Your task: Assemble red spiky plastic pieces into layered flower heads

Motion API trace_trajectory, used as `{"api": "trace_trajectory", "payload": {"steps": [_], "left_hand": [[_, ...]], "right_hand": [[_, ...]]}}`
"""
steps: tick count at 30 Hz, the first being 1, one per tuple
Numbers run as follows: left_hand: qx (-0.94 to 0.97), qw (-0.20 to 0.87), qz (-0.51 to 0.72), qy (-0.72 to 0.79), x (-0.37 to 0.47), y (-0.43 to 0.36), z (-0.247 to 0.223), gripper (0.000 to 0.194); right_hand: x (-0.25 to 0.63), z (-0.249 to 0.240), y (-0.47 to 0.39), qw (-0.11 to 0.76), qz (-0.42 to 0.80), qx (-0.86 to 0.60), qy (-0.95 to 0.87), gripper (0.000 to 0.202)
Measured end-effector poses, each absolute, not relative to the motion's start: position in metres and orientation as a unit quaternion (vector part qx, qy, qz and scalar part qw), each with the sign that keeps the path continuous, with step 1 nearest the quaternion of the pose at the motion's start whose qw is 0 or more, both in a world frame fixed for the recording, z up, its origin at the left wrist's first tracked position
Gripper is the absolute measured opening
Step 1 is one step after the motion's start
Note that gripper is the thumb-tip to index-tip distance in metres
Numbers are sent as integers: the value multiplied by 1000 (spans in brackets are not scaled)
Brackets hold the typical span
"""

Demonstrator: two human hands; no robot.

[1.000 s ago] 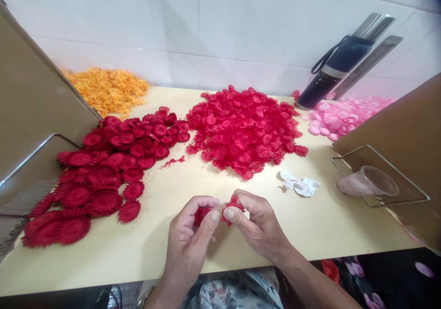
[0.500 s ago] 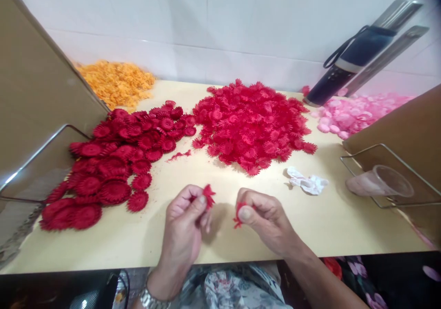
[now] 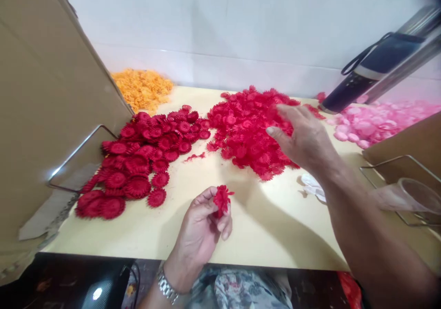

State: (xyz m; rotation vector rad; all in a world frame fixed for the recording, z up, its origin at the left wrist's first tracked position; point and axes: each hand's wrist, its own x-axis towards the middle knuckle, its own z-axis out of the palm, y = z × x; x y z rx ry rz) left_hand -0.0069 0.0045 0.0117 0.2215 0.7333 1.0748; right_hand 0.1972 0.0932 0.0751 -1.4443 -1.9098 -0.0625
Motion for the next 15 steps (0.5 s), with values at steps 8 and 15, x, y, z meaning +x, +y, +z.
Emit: {"api": "trace_trajectory", "payload": {"steps": [8, 15], "left_hand": [[113, 800, 484, 336, -2, 3, 9, 12], [146, 790, 472, 362, -3, 0, 8, 7]], "right_hand": [[139, 60, 39, 270, 348, -410, -799, 15], [140, 47, 32, 294, 363, -396, -791, 8]]}}
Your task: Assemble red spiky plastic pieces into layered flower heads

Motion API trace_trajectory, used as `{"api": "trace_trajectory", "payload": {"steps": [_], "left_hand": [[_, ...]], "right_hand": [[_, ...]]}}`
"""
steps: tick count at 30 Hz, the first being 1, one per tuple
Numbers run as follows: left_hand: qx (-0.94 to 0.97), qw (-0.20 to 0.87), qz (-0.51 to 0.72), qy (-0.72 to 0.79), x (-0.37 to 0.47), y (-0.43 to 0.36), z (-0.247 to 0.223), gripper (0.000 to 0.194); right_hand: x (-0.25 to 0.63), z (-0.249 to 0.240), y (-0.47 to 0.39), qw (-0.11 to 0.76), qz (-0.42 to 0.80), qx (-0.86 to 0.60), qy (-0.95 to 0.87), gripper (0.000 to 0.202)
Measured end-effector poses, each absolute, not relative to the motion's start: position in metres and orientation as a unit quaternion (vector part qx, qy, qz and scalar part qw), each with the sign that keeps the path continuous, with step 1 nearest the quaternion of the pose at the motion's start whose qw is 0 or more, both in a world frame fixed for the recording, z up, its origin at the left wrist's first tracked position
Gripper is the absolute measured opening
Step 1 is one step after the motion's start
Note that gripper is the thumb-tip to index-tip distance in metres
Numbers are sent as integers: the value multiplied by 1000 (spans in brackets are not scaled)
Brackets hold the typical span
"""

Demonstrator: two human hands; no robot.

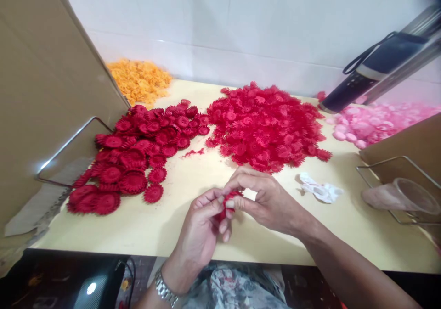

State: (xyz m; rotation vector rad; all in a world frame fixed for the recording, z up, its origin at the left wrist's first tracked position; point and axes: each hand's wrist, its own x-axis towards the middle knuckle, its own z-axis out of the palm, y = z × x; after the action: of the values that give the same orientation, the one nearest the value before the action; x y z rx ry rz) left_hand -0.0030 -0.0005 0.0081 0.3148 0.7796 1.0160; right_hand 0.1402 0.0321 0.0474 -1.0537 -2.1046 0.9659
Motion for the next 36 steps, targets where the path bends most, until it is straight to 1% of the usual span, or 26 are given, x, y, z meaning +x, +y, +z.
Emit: {"api": "trace_trajectory", "payload": {"steps": [4, 7, 16, 20, 23, 25, 27, 29, 33, 36], "left_hand": [[180, 766, 473, 396, -6, 0, 9, 8], [205, 747, 478, 415, -6, 0, 10, 10], [258, 723, 504, 395, -4, -4, 9, 14], [264, 719, 510, 391, -2, -4, 8, 16], [260, 716, 512, 396, 0, -3, 8, 19], [263, 714, 512, 399, 1, -2, 8, 21], [270, 717, 497, 407, 0, -3, 6, 23], [284, 720, 466, 428, -2, -5, 4, 25], [334, 714, 379, 485, -8, -4, 0, 28], [363, 693, 384, 490, -4, 17, 12, 25]], "right_hand": [[145, 42, 30, 323, 276, -398, -813, 9], [144, 38, 27, 332, 259, -400, -814, 15], [138, 31, 23, 325, 303, -432, -785, 32], [136, 28, 22, 329, 345, -445, -758, 38], [135, 26, 21, 327, 365, -439, -753, 39], [133, 26, 20, 329, 358, -437, -757, 33], [132, 27, 19, 347, 332, -435, -762, 24], [133, 27, 20, 377, 289, -430, -768, 20], [148, 34, 38, 433, 163, -492, -738, 22], [169, 49, 68, 425, 67, -512, -743, 21]]}}
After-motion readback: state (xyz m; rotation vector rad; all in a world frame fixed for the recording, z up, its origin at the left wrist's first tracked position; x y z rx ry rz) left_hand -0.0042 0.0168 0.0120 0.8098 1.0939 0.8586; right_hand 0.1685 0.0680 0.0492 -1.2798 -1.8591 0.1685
